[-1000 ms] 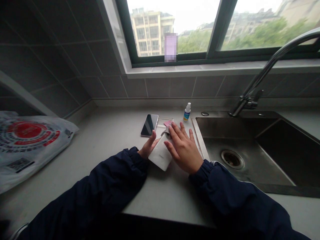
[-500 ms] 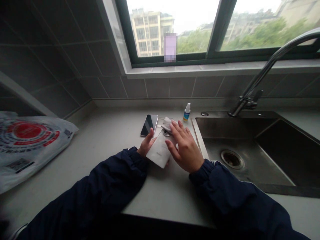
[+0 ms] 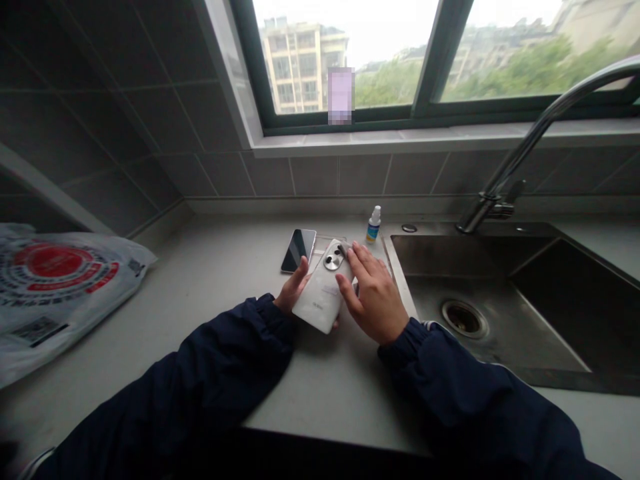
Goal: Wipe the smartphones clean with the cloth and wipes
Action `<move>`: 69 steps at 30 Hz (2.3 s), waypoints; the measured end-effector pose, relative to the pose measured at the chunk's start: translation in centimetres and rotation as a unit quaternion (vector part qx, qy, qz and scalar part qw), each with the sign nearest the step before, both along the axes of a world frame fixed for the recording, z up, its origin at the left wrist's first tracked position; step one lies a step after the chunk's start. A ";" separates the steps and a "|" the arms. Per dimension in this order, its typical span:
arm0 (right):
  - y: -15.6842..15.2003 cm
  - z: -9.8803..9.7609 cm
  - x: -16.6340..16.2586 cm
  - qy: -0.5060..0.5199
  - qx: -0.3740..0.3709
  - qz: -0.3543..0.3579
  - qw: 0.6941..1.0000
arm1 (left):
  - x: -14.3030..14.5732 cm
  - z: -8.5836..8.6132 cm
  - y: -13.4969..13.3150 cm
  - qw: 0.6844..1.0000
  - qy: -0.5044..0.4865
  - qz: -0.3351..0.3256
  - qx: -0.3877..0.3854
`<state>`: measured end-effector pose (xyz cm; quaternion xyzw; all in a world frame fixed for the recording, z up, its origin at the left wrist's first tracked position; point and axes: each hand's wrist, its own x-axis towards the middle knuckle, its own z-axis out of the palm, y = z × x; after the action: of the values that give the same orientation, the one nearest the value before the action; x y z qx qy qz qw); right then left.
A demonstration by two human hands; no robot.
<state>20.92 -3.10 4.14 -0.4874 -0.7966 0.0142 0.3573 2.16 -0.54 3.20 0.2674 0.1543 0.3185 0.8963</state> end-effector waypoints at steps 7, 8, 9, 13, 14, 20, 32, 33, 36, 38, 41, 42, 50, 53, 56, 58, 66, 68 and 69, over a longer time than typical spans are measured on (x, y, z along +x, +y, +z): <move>0.2 0.1 0.1 0.092 -0.001 0.007 0.996 | -0.6 -0.5 0.1 0.997 0.018 -0.070 0.036; 0.2 0.1 0.1 0.104 0.000 0.011 0.995 | -0.7 -0.5 0.1 0.995 0.027 -0.085 0.041; 0.2 0.1 0.2 0.114 0.001 0.014 0.993 | -0.7 -0.6 0.1 0.993 0.034 -0.100 0.047; 0.3 0.1 0.3 0.129 0.005 0.028 0.991 | -0.8 -0.9 0.0 0.988 0.039 -0.124 0.083; 0.3 0.1 0.4 0.127 0.004 0.033 0.991 | -0.8 -0.9 0.0 0.987 0.039 -0.127 0.090; 0.4 0.2 0.6 0.110 -0.004 0.056 0.992 | -0.9 -1.0 -0.1 0.985 0.059 -0.128 0.100; 0.6 0.6 0.6 0.206 -0.055 0.048 0.976 | -0.8 -0.7 -0.5 0.984 0.095 -0.130 0.070; 0.6 0.6 0.7 0.215 -0.055 0.041 0.974 | -0.8 -0.7 -0.5 0.985 0.088 -0.133 0.070; 0.7 0.4 0.7 0.224 -0.049 0.019 0.973 | -0.9 -1.0 -0.3 0.986 0.064 -0.132 0.078; 0.7 0.3 0.6 0.224 -0.044 0.012 0.973 | -0.9 -1.2 -0.1 0.987 0.056 -0.124 0.084; 0.8 0.1 0.5 0.217 -0.037 0.006 0.975 | -0.9 -1.4 0.2 0.990 0.047 -0.106 0.084; 0.8 0.0 0.5 0.215 -0.035 0.003 0.976 | -0.9 -1.5 0.4 0.990 0.040 -0.103 0.084; 0.7 -0.2 0.4 0.156 -0.022 -0.012 0.988 | -0.6 -0.9 0.7 0.997 -0.011 -0.054 0.047; 0.8 -0.6 0.3 0.101 -0.050 0.007 0.994 | -0.5 -0.5 0.6 1.000 -0.018 -0.025 0.005; 0.6 -0.9 0.1 0.066 -0.070 0.043 0.994 | -0.1 0.3 0.4 1.000 -0.010 0.005 -0.027; 0.3 -0.9 -0.1 0.045 -0.074 0.074 0.994 | 0.2 0.9 0.2 0.998 -0.013 0.045 -0.046; -0.9 0.1 -0.4 0.029 -0.028 0.192 0.981 | 0.6 0.8 0.6 0.983 -0.062 0.144 -0.091; -1.1 0.1 -0.5 0.038 -0.003 0.220 0.975 | 0.6 0.5 0.7 0.983 -0.057 0.145 -0.093; -1.2 0.2 -0.6 0.045 0.009 0.235 0.971 | 0.5 0.4 0.7 0.984 -0.053 0.148 -0.088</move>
<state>20.31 -4.30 4.30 -0.2822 -0.8720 0.1129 0.3838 2.70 0.19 3.58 0.1443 0.1721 0.4463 0.8663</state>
